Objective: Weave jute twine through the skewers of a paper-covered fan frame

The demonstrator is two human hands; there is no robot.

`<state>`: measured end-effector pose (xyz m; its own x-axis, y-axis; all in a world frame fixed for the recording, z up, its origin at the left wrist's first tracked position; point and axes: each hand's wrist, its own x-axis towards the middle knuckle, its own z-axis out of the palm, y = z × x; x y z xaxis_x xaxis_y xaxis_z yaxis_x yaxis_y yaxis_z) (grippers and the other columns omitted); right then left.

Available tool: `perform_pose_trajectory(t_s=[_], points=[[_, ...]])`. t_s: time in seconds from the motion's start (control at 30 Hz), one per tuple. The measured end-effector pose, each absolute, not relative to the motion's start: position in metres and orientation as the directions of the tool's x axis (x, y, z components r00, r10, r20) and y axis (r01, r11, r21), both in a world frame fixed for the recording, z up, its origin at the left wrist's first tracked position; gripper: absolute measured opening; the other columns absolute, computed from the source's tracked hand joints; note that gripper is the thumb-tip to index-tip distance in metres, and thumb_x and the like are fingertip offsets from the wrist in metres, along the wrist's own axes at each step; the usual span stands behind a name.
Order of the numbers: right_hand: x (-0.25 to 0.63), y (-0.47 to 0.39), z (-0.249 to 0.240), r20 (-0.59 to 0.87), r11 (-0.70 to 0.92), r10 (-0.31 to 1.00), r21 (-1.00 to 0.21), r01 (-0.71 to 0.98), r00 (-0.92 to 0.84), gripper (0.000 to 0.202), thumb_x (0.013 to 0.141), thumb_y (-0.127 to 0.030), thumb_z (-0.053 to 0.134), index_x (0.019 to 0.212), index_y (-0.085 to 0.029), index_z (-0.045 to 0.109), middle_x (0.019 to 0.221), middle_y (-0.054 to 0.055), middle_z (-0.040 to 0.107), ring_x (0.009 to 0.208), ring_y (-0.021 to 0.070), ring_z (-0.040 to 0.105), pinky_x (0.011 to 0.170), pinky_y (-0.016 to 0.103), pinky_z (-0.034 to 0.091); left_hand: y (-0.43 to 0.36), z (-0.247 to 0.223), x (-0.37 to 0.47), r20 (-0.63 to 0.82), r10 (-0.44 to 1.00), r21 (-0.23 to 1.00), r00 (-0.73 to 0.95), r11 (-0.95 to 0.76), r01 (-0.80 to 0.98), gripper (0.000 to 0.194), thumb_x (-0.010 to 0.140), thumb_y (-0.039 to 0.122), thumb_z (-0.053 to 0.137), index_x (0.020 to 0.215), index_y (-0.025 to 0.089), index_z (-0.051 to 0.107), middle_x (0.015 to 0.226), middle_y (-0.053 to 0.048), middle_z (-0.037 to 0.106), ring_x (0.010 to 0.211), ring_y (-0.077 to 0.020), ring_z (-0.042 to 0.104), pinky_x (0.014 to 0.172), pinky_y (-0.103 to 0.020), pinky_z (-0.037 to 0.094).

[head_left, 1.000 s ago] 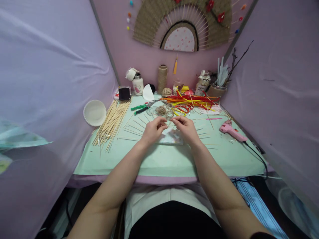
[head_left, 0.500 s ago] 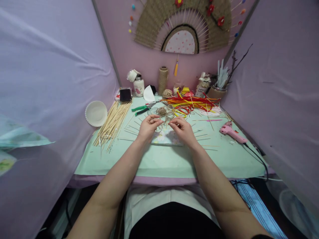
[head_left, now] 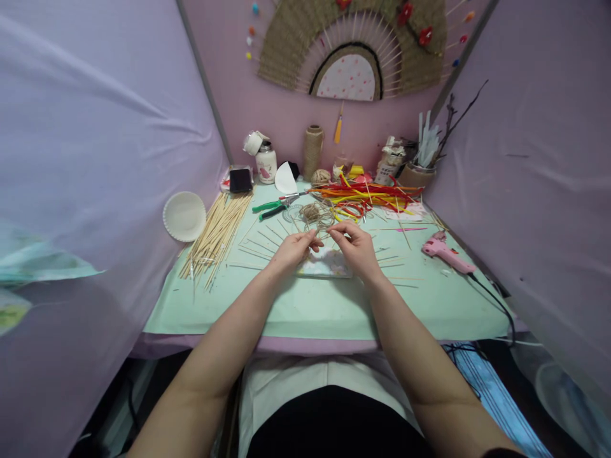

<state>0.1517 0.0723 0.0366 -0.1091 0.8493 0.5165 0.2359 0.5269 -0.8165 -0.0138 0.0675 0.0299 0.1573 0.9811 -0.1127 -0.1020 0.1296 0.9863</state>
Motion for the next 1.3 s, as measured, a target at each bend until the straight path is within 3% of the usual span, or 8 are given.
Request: perform_pose_trajectory(t_s=[0.2, 0.43, 0.67, 0.77, 0.9, 0.97, 1.1, 1.3], points=[[0.151, 0.071, 0.038, 0.540, 0.558, 0.830, -0.805, 0.199, -0.142, 0.016, 0.088, -0.033, 0.060, 0.081, -0.021, 0.068, 0.085, 0.004, 0.064, 0.085, 0.0181, 0.058, 0.068, 0.029, 0.045, 0.066, 0.035, -0.018, -0.134, 0.961, 0.958, 0.241, 0.188, -0.218, 0.040, 0.061, 0.048, 0.081, 0.070, 0.013, 0.065, 0.058, 0.002, 0.051, 0.038, -0.0014, 0.027, 0.038, -0.021, 0.014], [0.149, 0.069, 0.036, 0.546, 0.587, 0.805, -0.789, 0.179, -0.232, 0.017, 0.087, -0.035, 0.061, 0.078, -0.021, 0.067, 0.083, 0.004, 0.064, 0.082, 0.0173, 0.058, 0.070, 0.030, 0.046, 0.065, 0.040, -0.015, -0.135, 0.988, 0.943, 0.080, 0.153, -0.295, 0.034, 0.065, 0.043, 0.077, 0.067, 0.014, 0.060, 0.059, 0.003, 0.050, 0.039, -0.0004, 0.022, 0.037, -0.020, 0.013], [0.150, 0.077, 0.029, 0.280, 0.292, 0.954, -0.949, 0.123, -0.108, 0.024, 0.078, -0.044, 0.066, 0.077, -0.019, 0.066, 0.073, 0.000, 0.060, 0.067, 0.0137, 0.051, 0.060, 0.026, 0.043, 0.065, 0.043, -0.021, -0.074, 0.979, 0.881, 0.192, 0.154, -0.448, 0.038, 0.059, 0.042, 0.085, 0.074, 0.015, 0.062, 0.064, 0.003, 0.049, 0.047, -0.0021, 0.024, 0.042, -0.017, 0.018], [0.151, 0.081, 0.026, 0.132, 0.133, 0.990, -0.991, 0.024, -0.059, 0.027, 0.074, -0.046, 0.068, 0.078, -0.019, 0.065, 0.065, -0.004, 0.052, 0.055, 0.0099, 0.041, 0.050, 0.023, 0.035, 0.062, 0.042, -0.023, -0.055, 0.944, 0.913, 0.325, 0.180, -0.366, 0.040, 0.061, 0.048, 0.083, 0.073, 0.015, 0.065, 0.059, 0.004, 0.043, 0.047, -0.0036, 0.027, 0.044, -0.019, 0.020], [0.152, 0.083, 0.026, 0.124, 0.123, 0.992, -0.992, -0.026, -0.035, 0.027, 0.072, -0.045, 0.069, 0.077, -0.019, 0.065, 0.064, -0.004, 0.049, 0.054, 0.0087, 0.039, 0.049, 0.022, 0.032, 0.058, 0.039, -0.021, -0.040, 0.895, 0.998, 0.445, 0.055, -0.020, 0.038, 0.072, 0.052, 0.073, 0.075, 0.015, 0.070, 0.052, 0.004, 0.041, 0.045, -0.0058, 0.031, 0.044, -0.021, 0.020], [0.152, 0.083, 0.026, 0.164, 0.164, 0.986, -0.986, -0.028, -0.019, 0.028, 0.072, -0.046, 0.069, 0.078, -0.019, 0.065, 0.065, -0.004, 0.051, 0.055, 0.0090, 0.040, 0.051, 0.023, 0.034, 0.058, 0.038, -0.017, -0.005, 0.910, 0.995, 0.414, -0.036, 0.091, 0.032, 0.077, 0.048, 0.068, 0.081, 0.016, 0.071, 0.054, 0.003, 0.045, 0.046, -0.0066, 0.034, 0.044, -0.021, 0.022], [0.152, 0.082, 0.027, 0.259, 0.259, 0.966, -0.966, -0.006, 0.020, 0.028, 0.076, -0.048, 0.067, 0.080, -0.020, 0.065, 0.070, -0.002, 0.056, 0.058, 0.0101, 0.042, 0.054, 0.024, 0.038, 0.060, 0.034, -0.011, 0.169, 0.953, 0.982, 0.251, -0.184, 0.039, 0.022, 0.078, 0.033, 0.065, 0.095, 0.019, 0.061, 0.074, 0.001, 0.062, 0.060, -0.0095, 0.051, 0.052, -0.019, 0.038], [0.153, 0.077, 0.032, 0.379, 0.379, 0.925, -0.925, 0.025, -0.001, 0.023, 0.081, -0.044, 0.064, 0.082, -0.021, 0.064, 0.071, -0.001, 0.057, 0.063, 0.0131, 0.049, 0.061, 0.028, 0.041, 0.065, 0.028, -0.011, 0.162, 0.982, 0.978, 0.100, -0.173, 0.114, 0.014, 0.081, 0.028, 0.059, 0.092, 0.019, 0.056, 0.065, 0.004, 0.061, 0.052, -0.0088, 0.048, 0.051, -0.019, 0.040]])
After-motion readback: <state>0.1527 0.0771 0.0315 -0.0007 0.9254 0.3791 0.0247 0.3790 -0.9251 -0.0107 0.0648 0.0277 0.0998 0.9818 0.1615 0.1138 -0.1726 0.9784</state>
